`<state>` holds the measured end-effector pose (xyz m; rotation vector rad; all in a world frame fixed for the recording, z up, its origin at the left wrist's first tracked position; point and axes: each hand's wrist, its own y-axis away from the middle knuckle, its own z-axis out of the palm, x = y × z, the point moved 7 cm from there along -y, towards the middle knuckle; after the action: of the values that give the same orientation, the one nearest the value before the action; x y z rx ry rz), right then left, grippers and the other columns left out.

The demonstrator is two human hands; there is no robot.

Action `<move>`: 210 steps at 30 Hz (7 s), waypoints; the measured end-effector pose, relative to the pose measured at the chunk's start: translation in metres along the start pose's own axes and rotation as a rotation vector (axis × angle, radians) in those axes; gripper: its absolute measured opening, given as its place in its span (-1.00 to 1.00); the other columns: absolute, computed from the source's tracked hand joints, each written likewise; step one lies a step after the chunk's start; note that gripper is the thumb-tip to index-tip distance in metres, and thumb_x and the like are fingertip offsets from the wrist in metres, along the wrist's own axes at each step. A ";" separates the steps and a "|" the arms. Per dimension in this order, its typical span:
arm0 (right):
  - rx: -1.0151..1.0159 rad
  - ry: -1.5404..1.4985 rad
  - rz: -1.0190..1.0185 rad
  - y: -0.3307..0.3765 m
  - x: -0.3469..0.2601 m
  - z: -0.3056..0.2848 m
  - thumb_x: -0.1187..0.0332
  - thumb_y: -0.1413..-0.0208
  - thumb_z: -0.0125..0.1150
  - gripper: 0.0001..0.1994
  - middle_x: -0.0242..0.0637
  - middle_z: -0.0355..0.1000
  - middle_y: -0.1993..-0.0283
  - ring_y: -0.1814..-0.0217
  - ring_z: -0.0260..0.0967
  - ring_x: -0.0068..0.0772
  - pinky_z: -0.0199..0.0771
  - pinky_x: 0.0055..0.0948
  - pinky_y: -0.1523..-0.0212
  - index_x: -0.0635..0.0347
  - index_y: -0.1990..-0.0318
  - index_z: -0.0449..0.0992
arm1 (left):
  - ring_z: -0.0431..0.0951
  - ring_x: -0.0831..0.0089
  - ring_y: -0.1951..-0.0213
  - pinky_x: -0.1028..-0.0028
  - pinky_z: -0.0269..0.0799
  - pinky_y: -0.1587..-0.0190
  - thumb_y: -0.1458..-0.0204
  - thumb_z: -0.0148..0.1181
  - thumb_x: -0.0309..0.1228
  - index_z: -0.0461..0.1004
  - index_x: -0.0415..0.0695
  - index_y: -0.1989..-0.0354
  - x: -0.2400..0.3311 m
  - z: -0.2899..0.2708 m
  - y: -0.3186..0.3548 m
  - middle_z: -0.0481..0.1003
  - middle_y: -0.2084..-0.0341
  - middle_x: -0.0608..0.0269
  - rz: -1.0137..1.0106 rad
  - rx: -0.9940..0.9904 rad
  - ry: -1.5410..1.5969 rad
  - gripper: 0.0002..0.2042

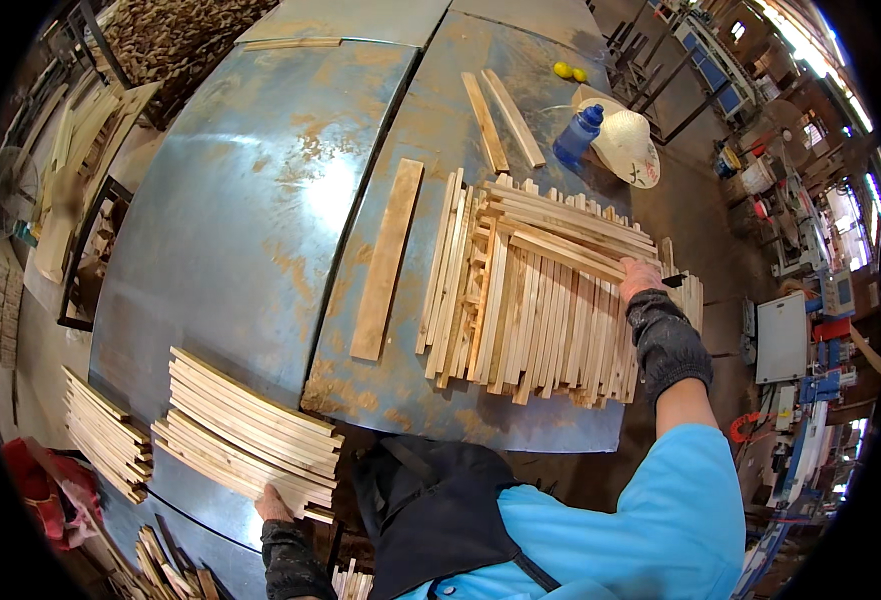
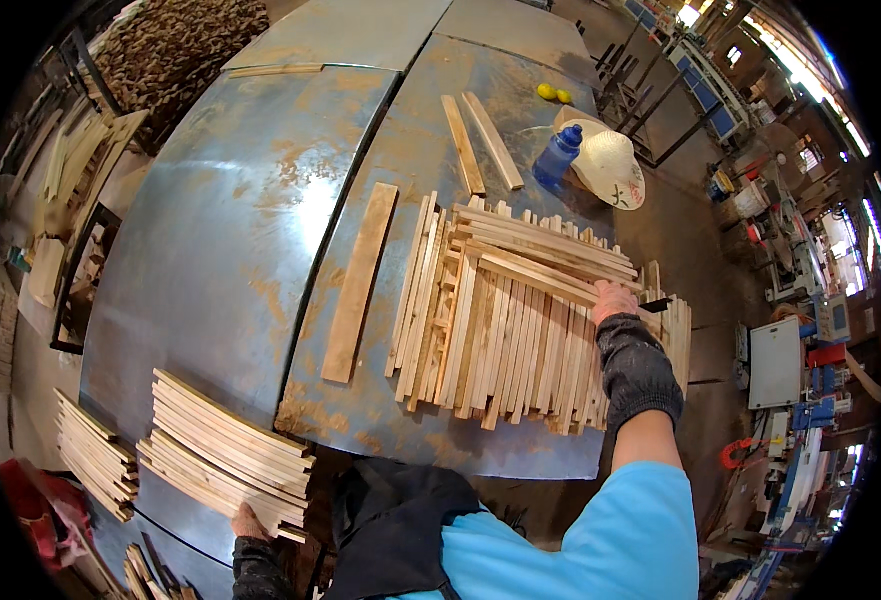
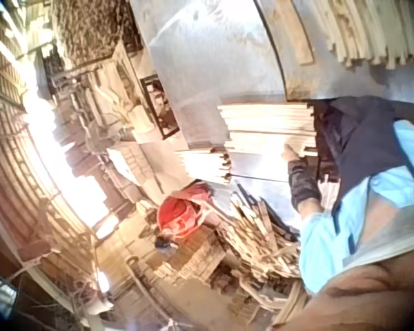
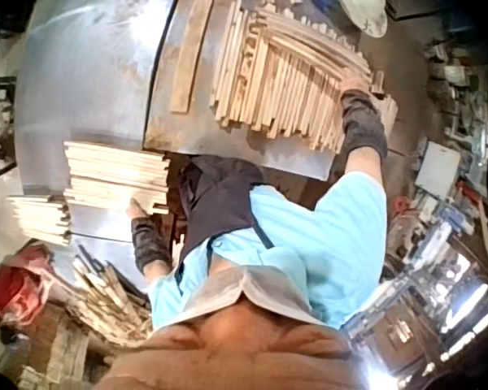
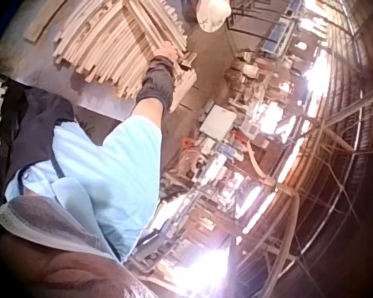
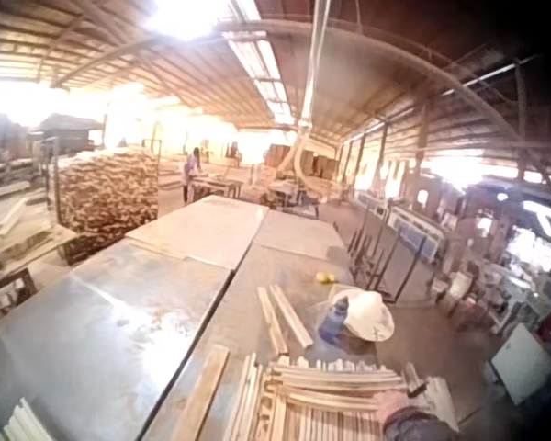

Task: The person repeatedly picks up bundles of thin wooden strips from a metal table and places them onto a conveyor belt. The person aligns the strips into neat stacks before moving them. A coworker is visible in the background also handling wooden strips.

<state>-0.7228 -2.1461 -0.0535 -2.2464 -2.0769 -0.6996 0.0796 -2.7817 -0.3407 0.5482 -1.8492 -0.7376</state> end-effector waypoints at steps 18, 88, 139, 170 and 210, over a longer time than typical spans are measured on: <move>0.257 -0.682 -0.174 -0.091 -0.032 0.075 0.47 -0.23 0.22 -0.33 0.26 0.37 -0.47 -0.48 0.35 0.23 0.32 -0.08 -0.52 0.51 -0.49 0.25 | 0.69 -0.02 -0.08 0.11 0.61 -0.11 -0.19 0.42 -0.01 0.47 -0.52 -0.21 -0.002 0.002 0.012 0.64 -0.05 -0.28 -0.003 0.199 -0.459 -0.28; -0.794 0.467 -2.886 0.961 0.110 0.196 -0.08 0.01 0.60 -0.35 0.13 0.68 0.02 -0.03 0.66 0.11 0.63 -0.12 -0.13 0.38 -0.01 0.68 | 0.59 0.31 -0.12 0.32 0.54 -0.26 -0.19 0.42 -0.52 0.18 -0.22 -0.53 -0.443 0.016 0.964 0.55 -0.14 0.10 0.287 1.498 1.250 -0.25; -0.479 0.452 -3.301 1.483 0.621 0.468 -0.05 -0.32 0.24 -0.41 0.03 0.62 -0.18 -0.29 0.54 0.08 0.51 -0.07 -0.31 0.21 -0.30 0.55 | 0.02 -0.16 -0.62 -0.11 -0.25 -0.65 -0.21 0.24 0.10 0.11 -0.30 -0.60 -0.716 -0.268 1.205 0.11 -0.57 -0.29 -0.388 1.434 -0.147 -0.07; -1.674 0.830 -1.979 1.265 0.443 0.435 0.30 -0.37 0.15 -0.42 -0.37 0.40 0.32 0.44 0.43 -0.47 0.58 -0.38 0.40 0.08 -0.53 0.28 | 0.70 0.09 -0.04 0.23 0.56 -0.19 -0.03 0.56 -0.02 0.56 -0.21 -0.25 -0.832 -0.222 1.305 0.70 0.01 -0.07 -0.241 1.362 0.626 -0.31; -1.601 0.370 -2.247 1.264 0.504 0.333 0.17 -0.33 0.26 -0.39 -0.26 0.49 0.13 0.35 0.52 -0.48 0.62 -0.49 0.39 0.23 -0.46 0.35 | 0.00 -0.17 -0.63 0.08 -0.11 -0.66 -0.17 0.35 0.08 0.08 -0.23 -0.64 -1.047 -0.172 1.536 0.05 -0.62 -0.27 -0.962 1.524 0.152 -0.02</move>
<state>0.5932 -1.7270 0.1782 -1.0337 1.3568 1.2339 0.5718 -1.0395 0.1130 2.4468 -1.6347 0.3576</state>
